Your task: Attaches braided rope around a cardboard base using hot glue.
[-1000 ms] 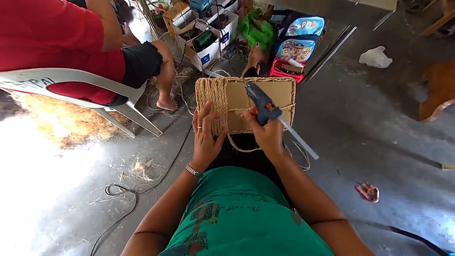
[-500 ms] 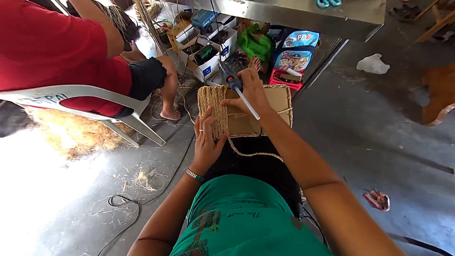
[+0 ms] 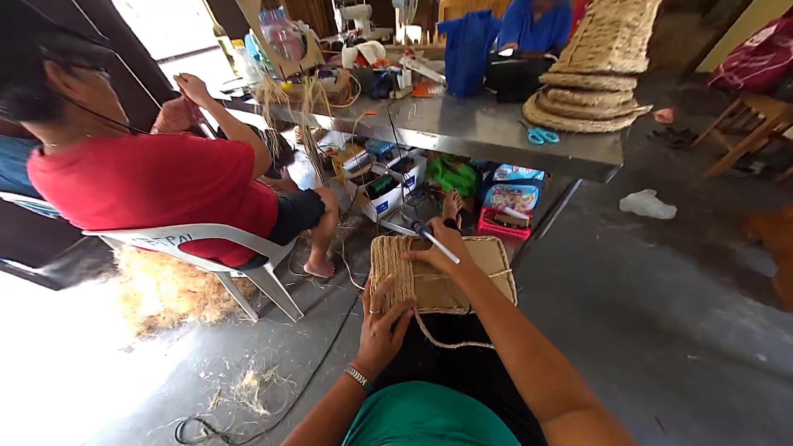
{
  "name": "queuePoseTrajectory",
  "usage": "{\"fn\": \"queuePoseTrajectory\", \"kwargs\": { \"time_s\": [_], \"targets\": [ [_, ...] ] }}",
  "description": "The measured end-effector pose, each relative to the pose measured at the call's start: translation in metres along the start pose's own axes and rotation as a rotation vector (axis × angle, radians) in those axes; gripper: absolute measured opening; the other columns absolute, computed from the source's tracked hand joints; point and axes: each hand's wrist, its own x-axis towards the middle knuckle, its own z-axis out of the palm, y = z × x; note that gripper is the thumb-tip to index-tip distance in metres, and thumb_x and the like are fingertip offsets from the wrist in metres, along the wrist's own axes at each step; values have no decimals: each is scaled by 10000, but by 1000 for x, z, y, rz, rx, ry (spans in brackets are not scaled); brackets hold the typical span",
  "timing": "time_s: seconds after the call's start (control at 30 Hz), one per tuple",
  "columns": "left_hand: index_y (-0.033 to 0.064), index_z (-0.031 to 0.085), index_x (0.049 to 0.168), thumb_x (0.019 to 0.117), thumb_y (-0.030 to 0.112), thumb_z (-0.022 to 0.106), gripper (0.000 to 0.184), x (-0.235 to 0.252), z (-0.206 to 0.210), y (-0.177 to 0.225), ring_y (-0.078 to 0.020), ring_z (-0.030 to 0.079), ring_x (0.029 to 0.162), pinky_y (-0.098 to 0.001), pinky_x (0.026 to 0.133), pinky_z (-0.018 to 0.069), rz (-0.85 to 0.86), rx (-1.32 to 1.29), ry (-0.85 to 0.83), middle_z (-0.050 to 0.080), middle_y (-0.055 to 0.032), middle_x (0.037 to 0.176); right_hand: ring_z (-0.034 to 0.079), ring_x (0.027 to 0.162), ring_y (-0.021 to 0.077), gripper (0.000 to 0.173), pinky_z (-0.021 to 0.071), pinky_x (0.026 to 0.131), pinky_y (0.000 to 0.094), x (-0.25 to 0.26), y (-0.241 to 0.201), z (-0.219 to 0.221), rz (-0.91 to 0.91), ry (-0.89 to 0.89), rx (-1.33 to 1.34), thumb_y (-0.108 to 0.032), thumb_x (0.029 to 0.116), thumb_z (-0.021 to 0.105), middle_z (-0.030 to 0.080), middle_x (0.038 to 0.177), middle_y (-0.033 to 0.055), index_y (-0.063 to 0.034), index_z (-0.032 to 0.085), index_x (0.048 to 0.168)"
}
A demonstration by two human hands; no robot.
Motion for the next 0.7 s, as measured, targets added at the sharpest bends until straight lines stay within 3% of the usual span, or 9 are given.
{"fn": "queuePoseTrajectory", "kwargs": {
  "time_s": [0.27,0.37,0.47,0.6,0.7],
  "targets": [
    [304,764,1149,1018,379,595,227,-2,-4,2,-410,243,1531,-560,1249,244,-3,-25,-6,392,-150,1610,657,1071,351,885,491,1003,547,-3,-3,-1,1,-44,-37,-624,712,870,691,1088,184,-36,567,1300],
    [216,795,943,1001,376,632,235,6,-2,13,-403,308,1501,-537,1231,265,-118,-32,53,502,-137,1531,650,1090,362,879,472,1023,555,-3,-4,-1,-3,-55,-27,-611,720,870,687,1106,198,-29,565,1304],
    [175,736,774,959,379,697,278,16,3,25,-379,366,1469,-537,1211,280,-203,35,92,565,-95,1472,653,1081,361,877,482,1009,553,-3,-3,0,-12,-42,-26,-611,724,867,688,1093,200,-24,567,1302],
    [199,738,828,942,347,717,187,15,11,26,-397,353,1467,-545,1204,286,-184,64,126,538,-123,1487,651,1078,355,883,479,1013,546,-3,2,-1,-15,-34,-15,-618,711,872,689,1090,188,-31,570,1297],
    [205,756,1046,954,349,698,180,14,9,24,-378,329,1488,-518,1199,330,-179,55,123,445,-186,1546,665,1043,350,883,506,972,537,-4,1,0,-4,-27,-18,-617,703,879,693,1062,186,-34,569,1289]
  ]
}}
